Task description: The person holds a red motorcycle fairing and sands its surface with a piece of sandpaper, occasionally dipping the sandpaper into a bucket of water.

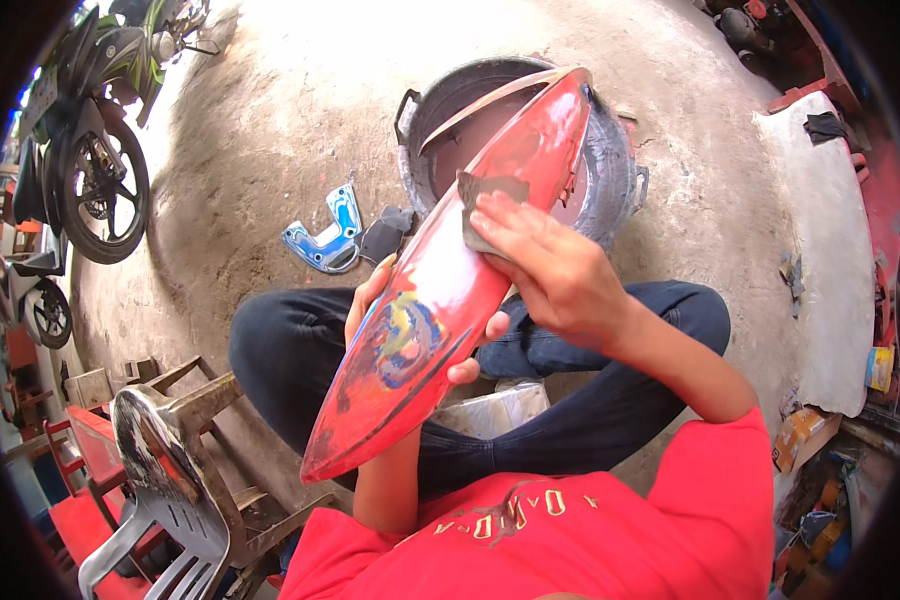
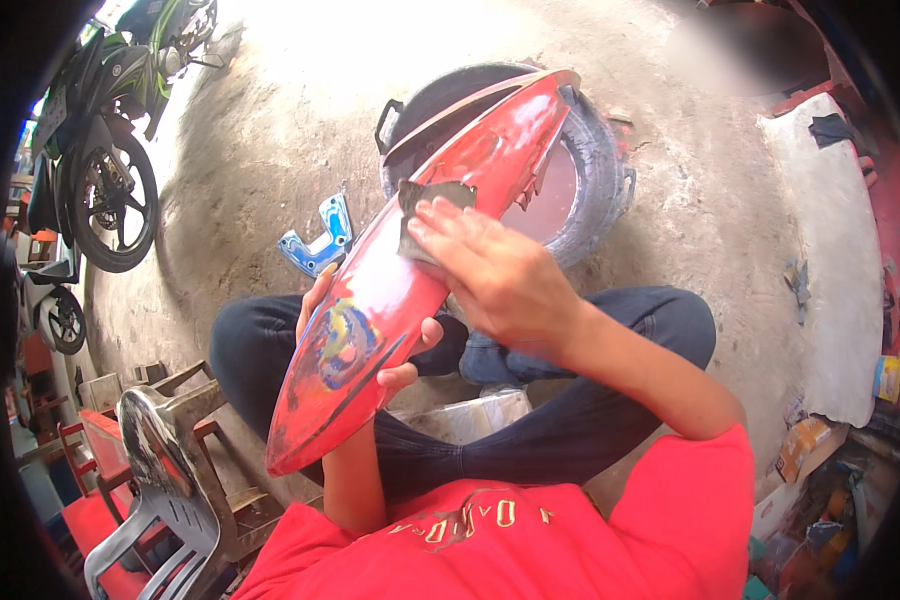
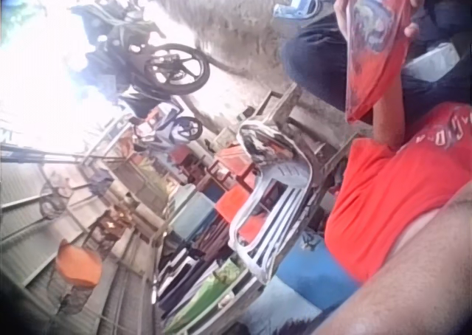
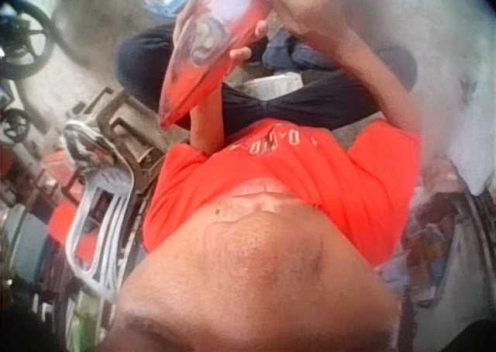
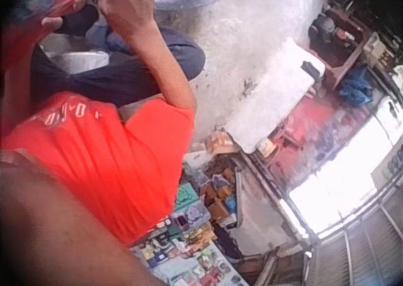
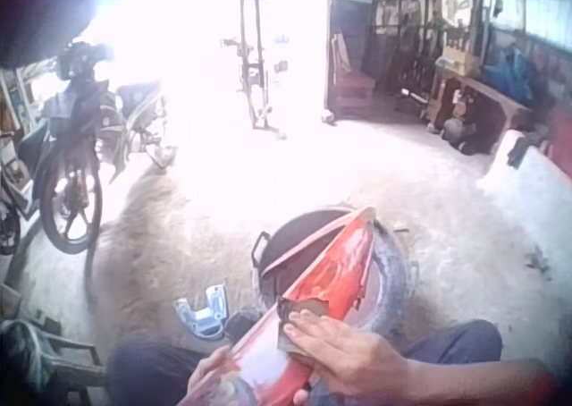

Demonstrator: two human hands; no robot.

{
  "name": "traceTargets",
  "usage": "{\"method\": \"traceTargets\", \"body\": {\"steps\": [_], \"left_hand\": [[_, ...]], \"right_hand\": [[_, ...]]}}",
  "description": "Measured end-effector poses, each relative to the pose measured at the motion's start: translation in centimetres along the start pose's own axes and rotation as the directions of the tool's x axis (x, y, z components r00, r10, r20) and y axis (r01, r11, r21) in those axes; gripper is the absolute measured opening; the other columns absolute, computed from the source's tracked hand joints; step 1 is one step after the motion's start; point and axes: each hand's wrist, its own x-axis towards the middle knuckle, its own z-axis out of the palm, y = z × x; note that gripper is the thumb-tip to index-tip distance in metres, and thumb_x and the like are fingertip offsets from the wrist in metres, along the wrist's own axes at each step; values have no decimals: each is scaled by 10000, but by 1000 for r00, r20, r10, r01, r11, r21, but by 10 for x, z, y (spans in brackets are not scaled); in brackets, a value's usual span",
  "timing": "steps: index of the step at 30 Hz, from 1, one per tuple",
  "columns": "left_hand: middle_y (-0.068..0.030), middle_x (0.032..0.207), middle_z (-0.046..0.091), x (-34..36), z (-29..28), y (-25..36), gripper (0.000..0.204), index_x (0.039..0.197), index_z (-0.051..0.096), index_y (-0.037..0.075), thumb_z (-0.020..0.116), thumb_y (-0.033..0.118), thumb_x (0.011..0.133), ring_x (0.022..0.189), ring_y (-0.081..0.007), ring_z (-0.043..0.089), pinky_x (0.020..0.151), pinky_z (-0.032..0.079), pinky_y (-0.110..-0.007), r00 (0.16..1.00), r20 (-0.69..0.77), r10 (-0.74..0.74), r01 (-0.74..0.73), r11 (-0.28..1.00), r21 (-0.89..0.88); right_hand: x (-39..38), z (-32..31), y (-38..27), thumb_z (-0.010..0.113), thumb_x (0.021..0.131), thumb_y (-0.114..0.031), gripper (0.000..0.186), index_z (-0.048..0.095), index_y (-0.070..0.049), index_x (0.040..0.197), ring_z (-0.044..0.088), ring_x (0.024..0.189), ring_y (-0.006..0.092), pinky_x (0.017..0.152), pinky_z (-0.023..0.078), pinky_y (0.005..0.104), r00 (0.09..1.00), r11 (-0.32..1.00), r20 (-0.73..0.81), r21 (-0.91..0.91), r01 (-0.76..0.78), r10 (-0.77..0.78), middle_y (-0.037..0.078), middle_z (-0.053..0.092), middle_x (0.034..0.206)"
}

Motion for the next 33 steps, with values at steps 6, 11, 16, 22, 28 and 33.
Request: {"method": "traceTargets", "body": {"steps": [6, 11, 16, 22, 28, 33], "left_hand": [[-226, 1704, 279, -16, -5, 2, 748, 1680, 238, 146, 427, 528, 1065, 1409, -603, 334, 702, 581, -542, 1000, 24, -12, 11, 999, 51], [-271, 1639, 345, -21, -6, 15, 795, 1653, 252, 75, 488, 529, 1044, 1214, -521, 483, 721, 583, -507, 998, 11, -56, 56, 998, 18], [-320, 1553, 418, -26, 3, 28, 794, 1606, 347, 38, 516, 572, 1044, 1347, -598, 446, 995, 531, -665, 981, -159, -114, 96, 989, -114], [-287, 1649, 349, -29, 4, 23, 672, 1622, 404, 165, 436, 575, 1090, 1381, -623, 395, 959, 501, -716, 994, -59, -95, 87, 989, -116], [-276, 1596, 421, -23, 2, 18, 587, 1557, 494, 193, 413, 547, 1097, 1265, -589, 471, 836, 536, -697, 995, -40, -87, 85, 996, -39], [-248, 1558, 467, -18, 14, 7, 573, 1542, 483, 150, 431, 496, 1088, 1221, -564, 495, 783, 557, -654, 999, -23, 33, -32, 999, 39]], "right_hand": [[-11, -1, 30, 567, 981, -44, 413, 633, 24, 1384, 597, 1348, 393, 1157, 477, 456, 946, 948, -68, 20, -317, 318, 257, 633, 1417], [-10, -4, 19, 576, 1003, -46, 393, 638, 24, 1385, 587, 1371, 379, 1160, 466, 439, 921, 917, -43, 128, -378, 386, 256, 624, 1433], [3, 9, -21, 590, 989, -65, 403, 640, 29, 1378, 607, 1349, 386, 1155, 475, 428, 990, 985, -22, 108, -138, 141, 256, 641, 1413], [18, 8, 11, 569, 1025, -126, 383, 637, 29, 1368, 582, 1369, 408, 1156, 474, 458, 975, 979, -102, 48, -196, 200, 255, 624, 1434], [12, 0, 3, 591, 1059, -165, 348, 664, -37, 1375, 571, 1384, 402, 1166, 458, 470, 998, 992, 12, 115, -56, 55, 228, 634, 1435], [14, -12, 17, 599, 1056, -172, 341, 681, -36, 1357, 579, 1383, 385, 1159, 467, 453, 992, 984, -20, 133, -121, 125, 213, 644, 1432]]}}
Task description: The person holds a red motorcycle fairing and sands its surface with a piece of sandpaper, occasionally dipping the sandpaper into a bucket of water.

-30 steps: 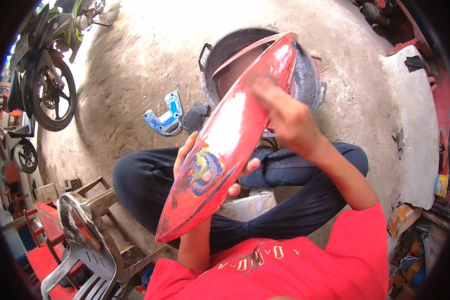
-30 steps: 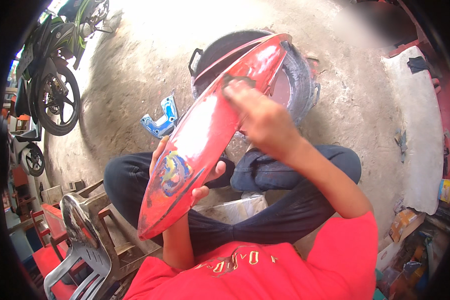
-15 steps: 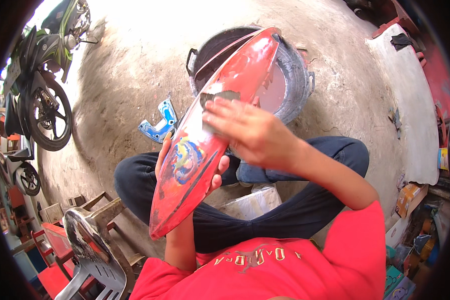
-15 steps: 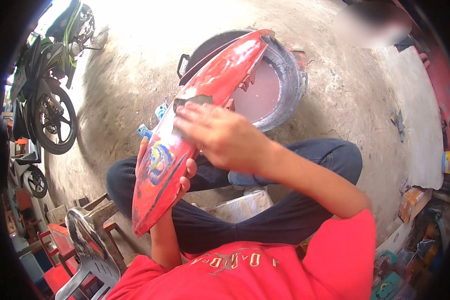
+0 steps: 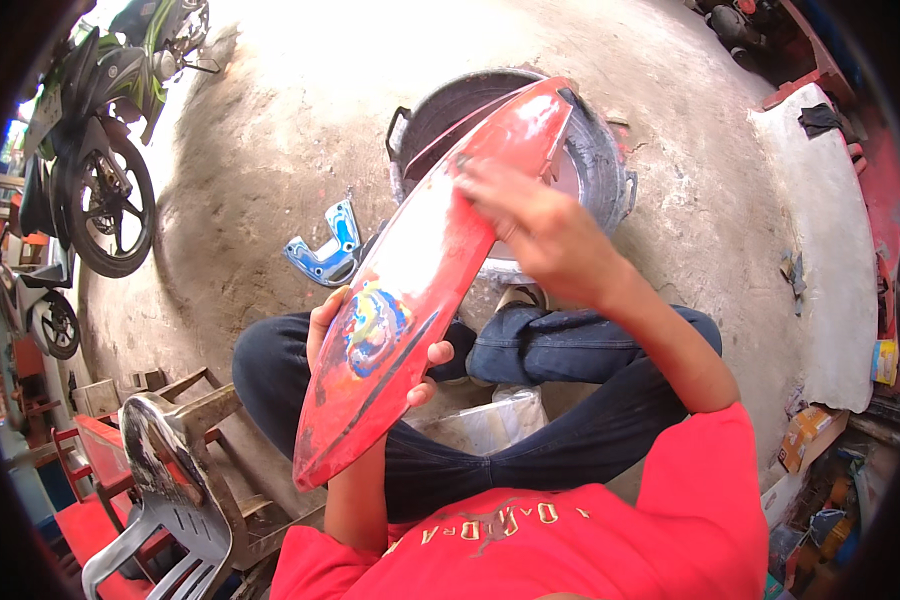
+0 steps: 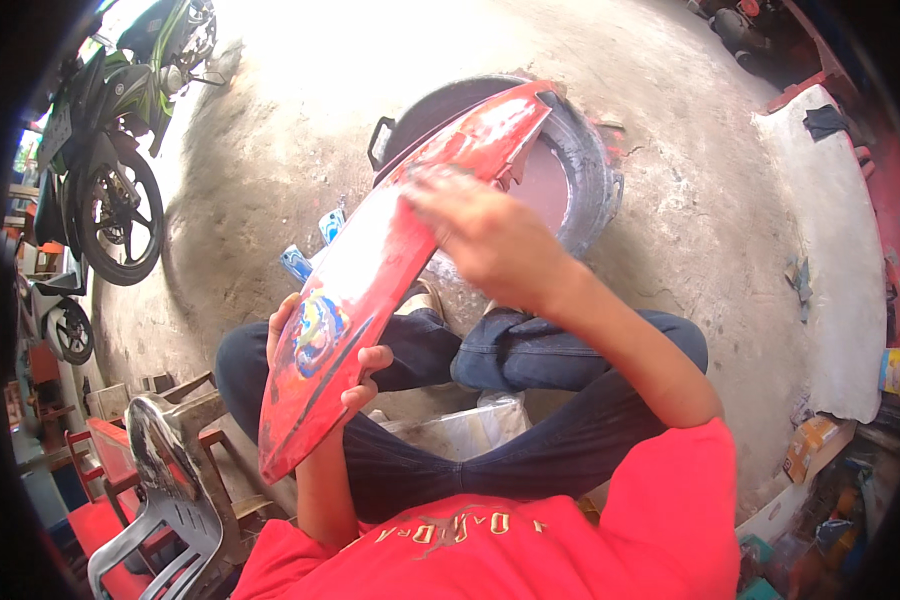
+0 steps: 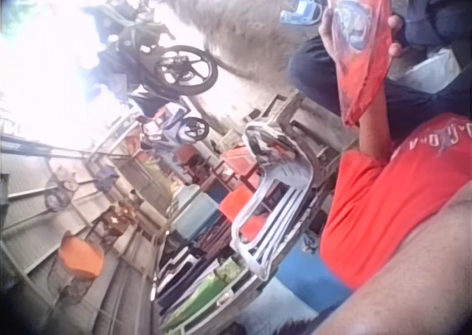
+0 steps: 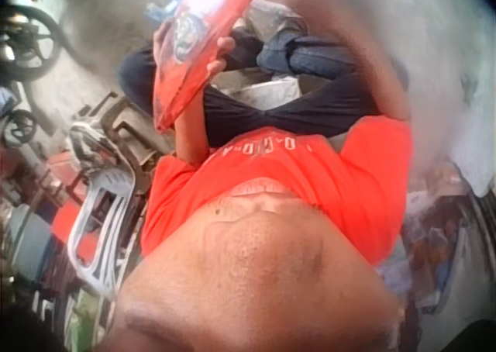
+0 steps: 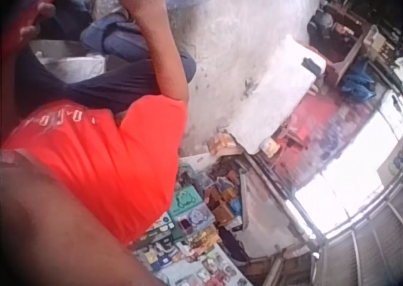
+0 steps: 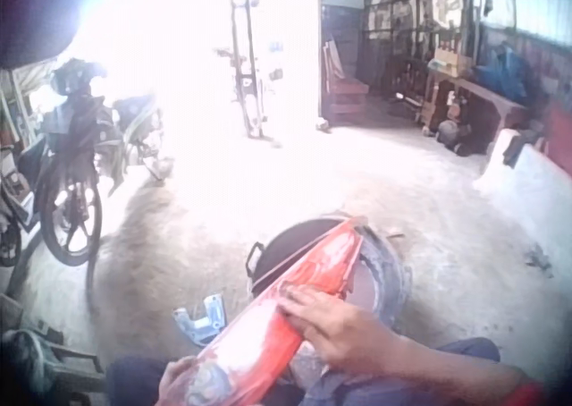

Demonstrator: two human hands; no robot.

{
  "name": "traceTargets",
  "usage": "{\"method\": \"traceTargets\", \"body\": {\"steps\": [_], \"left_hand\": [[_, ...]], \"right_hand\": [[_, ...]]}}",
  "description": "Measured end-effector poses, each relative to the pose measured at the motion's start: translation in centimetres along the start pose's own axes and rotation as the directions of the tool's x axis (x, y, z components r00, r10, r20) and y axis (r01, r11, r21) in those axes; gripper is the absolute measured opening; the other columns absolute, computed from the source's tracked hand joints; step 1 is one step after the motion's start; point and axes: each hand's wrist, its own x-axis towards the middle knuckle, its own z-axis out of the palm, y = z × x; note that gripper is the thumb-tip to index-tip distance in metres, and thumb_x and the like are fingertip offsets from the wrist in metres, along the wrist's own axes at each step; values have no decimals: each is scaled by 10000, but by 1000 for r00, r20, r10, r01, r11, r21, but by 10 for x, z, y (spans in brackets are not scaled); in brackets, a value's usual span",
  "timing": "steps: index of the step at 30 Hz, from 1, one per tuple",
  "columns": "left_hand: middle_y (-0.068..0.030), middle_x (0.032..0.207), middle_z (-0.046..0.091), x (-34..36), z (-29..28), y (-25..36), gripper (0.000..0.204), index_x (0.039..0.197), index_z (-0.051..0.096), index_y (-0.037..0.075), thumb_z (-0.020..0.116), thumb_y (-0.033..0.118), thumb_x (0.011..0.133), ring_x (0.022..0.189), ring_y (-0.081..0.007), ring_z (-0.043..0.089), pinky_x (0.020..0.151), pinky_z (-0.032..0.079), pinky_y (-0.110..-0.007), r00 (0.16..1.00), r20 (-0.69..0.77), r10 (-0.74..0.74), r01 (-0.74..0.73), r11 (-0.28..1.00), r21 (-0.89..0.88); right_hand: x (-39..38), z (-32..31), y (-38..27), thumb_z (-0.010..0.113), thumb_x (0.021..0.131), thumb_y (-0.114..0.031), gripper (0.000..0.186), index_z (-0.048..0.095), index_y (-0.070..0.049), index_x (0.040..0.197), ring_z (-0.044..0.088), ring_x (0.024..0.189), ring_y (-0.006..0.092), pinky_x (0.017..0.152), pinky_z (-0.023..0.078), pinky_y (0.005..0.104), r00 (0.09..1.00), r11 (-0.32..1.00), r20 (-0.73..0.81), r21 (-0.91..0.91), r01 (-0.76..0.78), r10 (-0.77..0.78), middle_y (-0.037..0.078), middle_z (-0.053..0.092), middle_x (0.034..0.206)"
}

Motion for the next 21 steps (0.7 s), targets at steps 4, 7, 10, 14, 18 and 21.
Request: {"method": "traceTargets", "body": {"steps": [4, 7, 10, 14, 18, 21], "left_hand": [[-226, 1550, 482, 11, 20, -1, 605, 1549, 466, 156, 435, 539, 1083, 1175, -535, 509, 769, 563, -617, 1000, -19, -24, 24, 1000, -16], [-223, 1548, 485, 20, 31, 3, 628, 1549, 464, 156, 428, 572, 1080, 1145, -513, 517, 747, 572, -584, 999, -8, -37, 38, 999, 24], [-160, 1595, 463, 24, 31, 9, 658, 1564, 459, 104, 372, 558, 1097, 1112, -382, 481, 733, 603, -468, 996, 36, -77, 68, 979, 194], [-149, 1563, 489, 17, 14, 18, 656, 1531, 475, 86, 418, 556, 1077, 1074, -340, 473, 702, 608, -455, 995, 92, -48, 31, 984, 178], [-142, 1526, 504, 6, -7, 24, 643, 1509, 472, 66, 436, 537, 1073, 1039, -314, 467, 647, 606, -416, 996, 82, -34, 22, 990, 142], [-145, 1491, 523, 3, -13, 28, 626, 1476, 490, 57, 440, 534, 1073, 1022, -316, 471, 617, 611, -414, 997, 67, -33, 22, 985, 170]], "right_hand": [[5, -12, 5, 585, 1059, -160, 338, 679, -35, 1359, 593, 1372, 364, 1148, 481, 437, 978, 981, -88, 45, -188, 191, 207, 640, 1442], [4, -15, -3, 583, 1057, -145, 336, 678, -45, 1363, 601, 1363, 360, 1138, 490, 439, 988, 991, -77, 49, -128, 131, 206, 641, 1438], [6, -10, -11, 604, 1041, -125, 336, 681, -59, 1361, 612, 1350, 361, 1123, 503, 445, 999, 1000, -53, 31, -1, 2, 206, 654, 1418], [11, 5, -2, 617, 1012, -81, 344, 677, -54, 1349, 641, 1306, 371, 1082, 534, 449, 988, 996, -134, -40, -78, 72, 206, 676, 1379], [11, 20, -1, 611, 1013, -86, 331, 681, -48, 1334, 668, 1263, 379, 1053, 553, 440, 986, 987, -52, -22, -158, 157, 202, 681, 1373], [9, 31, -20, 639, 1008, -130, 372, 654, -42, 1370, 679, 1235, 376, 1021, 571, 405, 977, 973, 11, -89, 214, -214, 206, 634, 1437]]}}
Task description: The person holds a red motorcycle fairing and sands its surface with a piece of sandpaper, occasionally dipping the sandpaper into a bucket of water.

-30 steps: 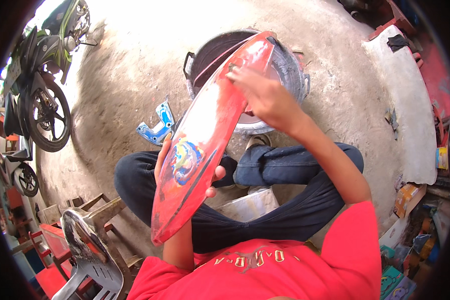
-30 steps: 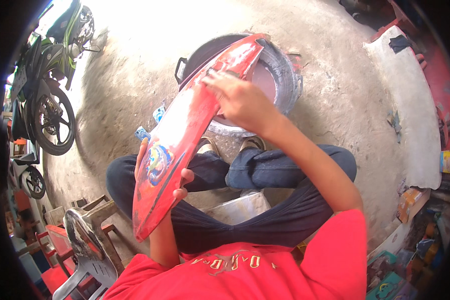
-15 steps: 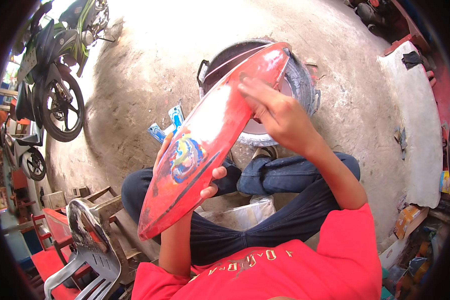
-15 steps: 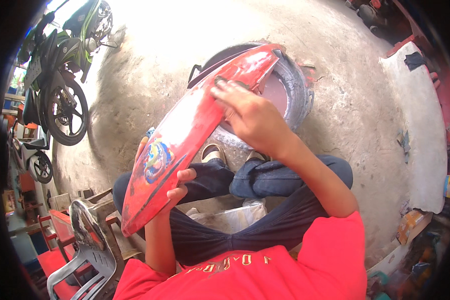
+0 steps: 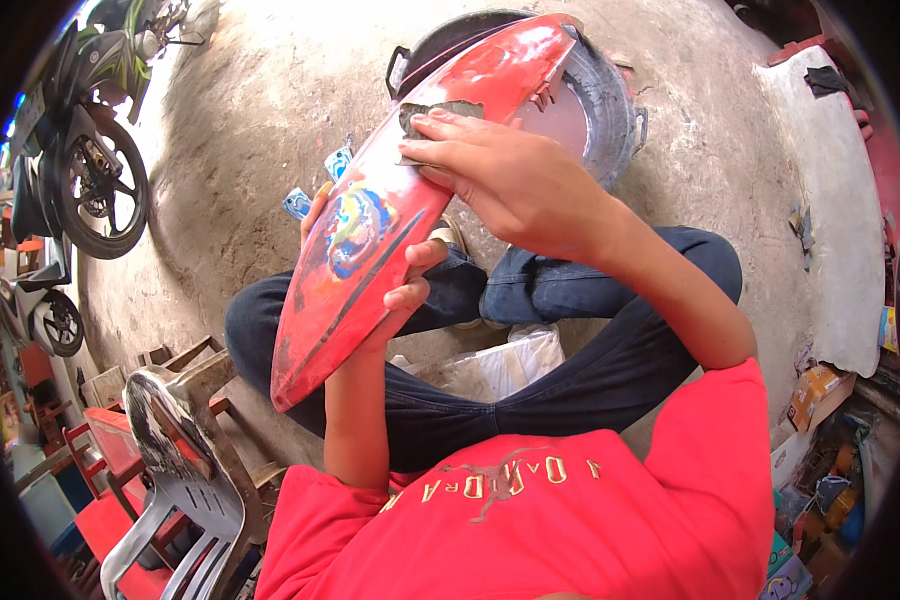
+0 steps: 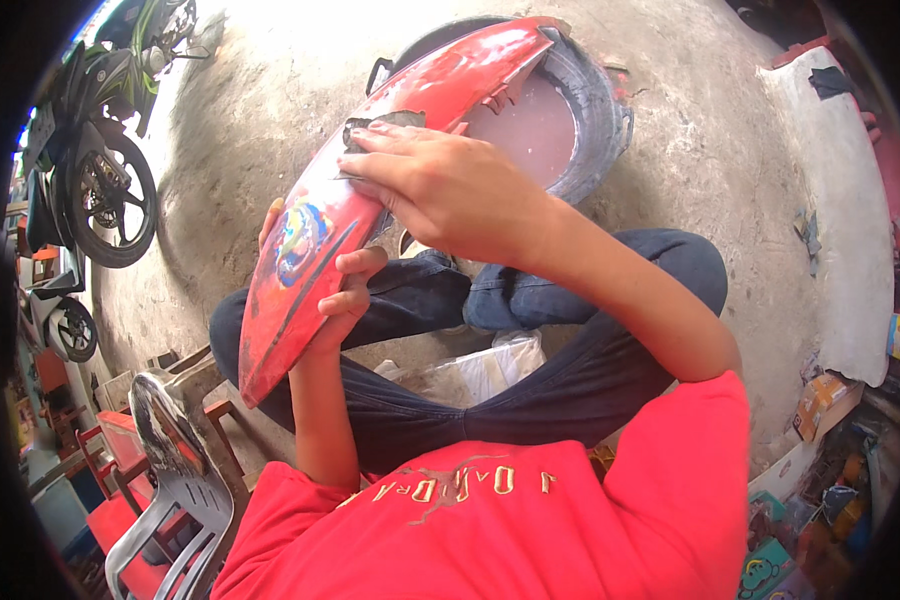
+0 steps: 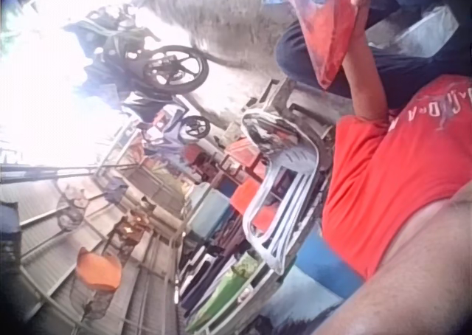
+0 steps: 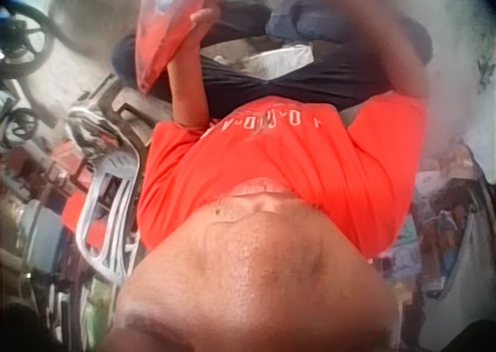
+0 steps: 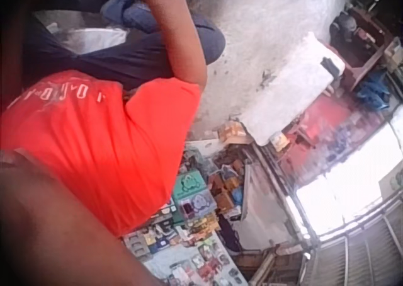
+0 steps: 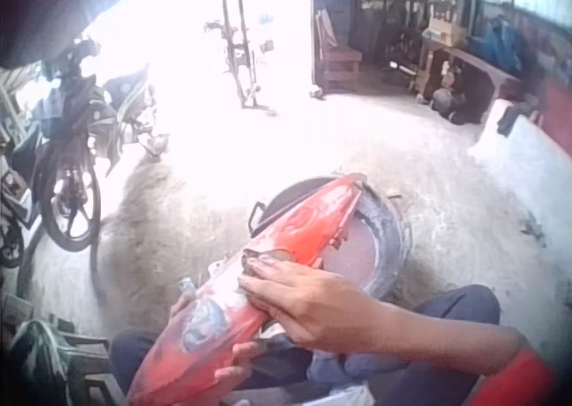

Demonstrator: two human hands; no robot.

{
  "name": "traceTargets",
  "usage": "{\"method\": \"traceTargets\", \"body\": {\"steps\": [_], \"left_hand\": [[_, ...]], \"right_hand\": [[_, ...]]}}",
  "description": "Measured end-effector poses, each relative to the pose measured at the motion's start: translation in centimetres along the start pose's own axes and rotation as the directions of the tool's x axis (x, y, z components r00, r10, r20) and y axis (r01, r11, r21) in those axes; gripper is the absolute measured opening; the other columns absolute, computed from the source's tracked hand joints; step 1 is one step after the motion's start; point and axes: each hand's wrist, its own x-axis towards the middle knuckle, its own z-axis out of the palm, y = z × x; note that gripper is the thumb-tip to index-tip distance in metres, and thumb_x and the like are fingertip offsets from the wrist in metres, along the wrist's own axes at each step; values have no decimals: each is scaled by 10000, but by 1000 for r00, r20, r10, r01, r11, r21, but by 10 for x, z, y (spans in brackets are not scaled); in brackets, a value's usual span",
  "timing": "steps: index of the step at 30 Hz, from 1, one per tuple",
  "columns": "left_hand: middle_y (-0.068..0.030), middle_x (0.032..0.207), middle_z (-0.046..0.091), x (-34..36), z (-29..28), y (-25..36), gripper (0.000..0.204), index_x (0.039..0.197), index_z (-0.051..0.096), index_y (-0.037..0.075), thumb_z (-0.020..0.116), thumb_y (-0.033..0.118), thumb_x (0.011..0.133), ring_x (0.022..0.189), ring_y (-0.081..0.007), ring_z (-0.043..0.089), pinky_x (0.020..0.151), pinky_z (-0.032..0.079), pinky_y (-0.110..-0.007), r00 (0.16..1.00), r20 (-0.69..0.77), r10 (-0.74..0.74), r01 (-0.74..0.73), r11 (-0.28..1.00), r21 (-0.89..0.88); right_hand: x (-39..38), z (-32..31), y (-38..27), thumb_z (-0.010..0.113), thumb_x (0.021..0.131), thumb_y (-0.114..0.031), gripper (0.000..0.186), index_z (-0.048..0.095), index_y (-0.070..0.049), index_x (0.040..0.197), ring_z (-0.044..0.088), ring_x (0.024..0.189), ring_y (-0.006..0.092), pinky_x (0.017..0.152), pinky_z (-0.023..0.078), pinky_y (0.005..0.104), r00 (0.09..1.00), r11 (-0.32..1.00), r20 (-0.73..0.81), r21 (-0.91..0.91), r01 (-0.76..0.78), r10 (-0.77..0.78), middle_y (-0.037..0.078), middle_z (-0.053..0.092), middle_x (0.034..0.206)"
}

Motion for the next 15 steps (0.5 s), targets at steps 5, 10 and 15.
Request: {"method": "traceTargets", "body": {"steps": [5, 10, 15], "left_hand": [[-143, 1441, 556, 0, 0, -7, 576, 1435, 529, 134, 463, 560, 1053, 1020, -379, 497, 636, 574, -433, 1000, -2, 1, -1, 997, -71], [-132, 1409, 578, 1, 4, -19, 575, 1424, 547, 128, 447, 558, 1056, 1005, -364, 500, 611, 539, -392, 999, -32, 44, -46, 996, -72], [-137, 1421, 573, 3, 9, -28, 594, 1426, 549, 112, 478, 560, 1043, 1008, -365, 502, 626, 533, -390, 998, -48, 40, -46, 992, -120]], "right_hand": [[-2, 0, 20, 592, 950, -99, 373, 679, -12, 1303, 629, 1315, 361, 1127, 498, 431, 951, 952, -40, -7, -307, 306, 218, 682, 1352], [0, -8, -31, 587, 944, -103, 378, 680, -6, 1297, 639, 1294, 385, 1118, 507, 455, 1000, 1000, 7, -6, -29, 29, 220, 689, 1336], [8, -34, 15, 583, 953, -160, 367, 694, -26, 1276, 677, 1249, 354, 1083, 532, 449, 765, 762, 181, 101, -640, 618, 207, 703, 1328]]}}
